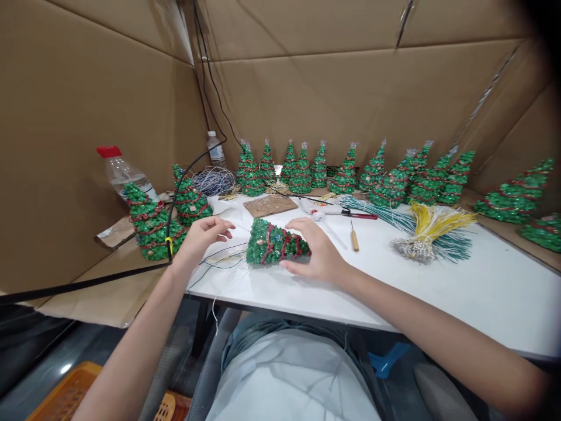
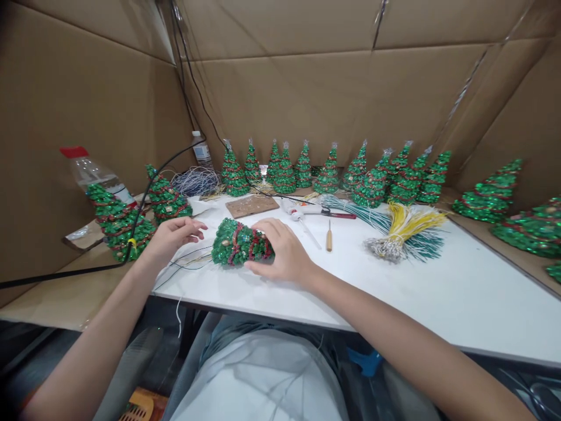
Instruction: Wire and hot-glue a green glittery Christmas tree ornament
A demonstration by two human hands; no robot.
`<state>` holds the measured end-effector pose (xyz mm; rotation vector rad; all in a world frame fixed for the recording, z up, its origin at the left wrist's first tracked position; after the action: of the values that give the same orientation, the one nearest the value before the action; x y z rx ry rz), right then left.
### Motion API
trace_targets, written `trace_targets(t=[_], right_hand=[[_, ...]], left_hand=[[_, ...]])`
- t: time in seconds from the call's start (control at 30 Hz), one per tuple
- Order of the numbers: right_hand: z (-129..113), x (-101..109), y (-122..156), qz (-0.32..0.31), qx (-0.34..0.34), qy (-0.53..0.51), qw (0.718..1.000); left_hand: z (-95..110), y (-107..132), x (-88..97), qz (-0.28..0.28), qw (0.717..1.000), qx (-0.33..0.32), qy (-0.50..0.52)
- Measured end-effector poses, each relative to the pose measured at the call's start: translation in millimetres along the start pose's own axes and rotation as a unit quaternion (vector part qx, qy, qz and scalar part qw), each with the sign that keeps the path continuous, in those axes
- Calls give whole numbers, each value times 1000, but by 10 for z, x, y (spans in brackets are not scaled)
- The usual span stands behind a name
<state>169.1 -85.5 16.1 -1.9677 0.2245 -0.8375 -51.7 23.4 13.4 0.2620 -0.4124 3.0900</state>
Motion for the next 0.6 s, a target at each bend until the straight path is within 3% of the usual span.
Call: trace_targets(t=[0.1, 0.23, 0.43, 0.6], right_hand=[[-164, 87, -1, 32, 61, 13, 998], [-269, 43, -14, 25, 94, 37, 995], [-305, -22, -23, 20, 98, 45, 994], [-304, -42, 0, 28, 87, 58, 994]], left_hand=[[-41, 34, 11, 11, 999, 20, 35], [-40, 70, -11, 9, 998, 24, 60], [31, 181, -124, -37, 979, 69, 188], [54, 284, -199, -51, 975, 66, 205]])
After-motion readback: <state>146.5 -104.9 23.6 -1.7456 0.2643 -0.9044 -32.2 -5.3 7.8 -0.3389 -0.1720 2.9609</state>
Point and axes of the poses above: each hand's wrist, its own y-axis away from the middle knuckle, its own x-axis out of the back of the hand, z = x × y, the point moved 7 cm from there along -y, towards the middle knuckle, and after that the axes turned 11 degrees about z, right-handed, at the moved point
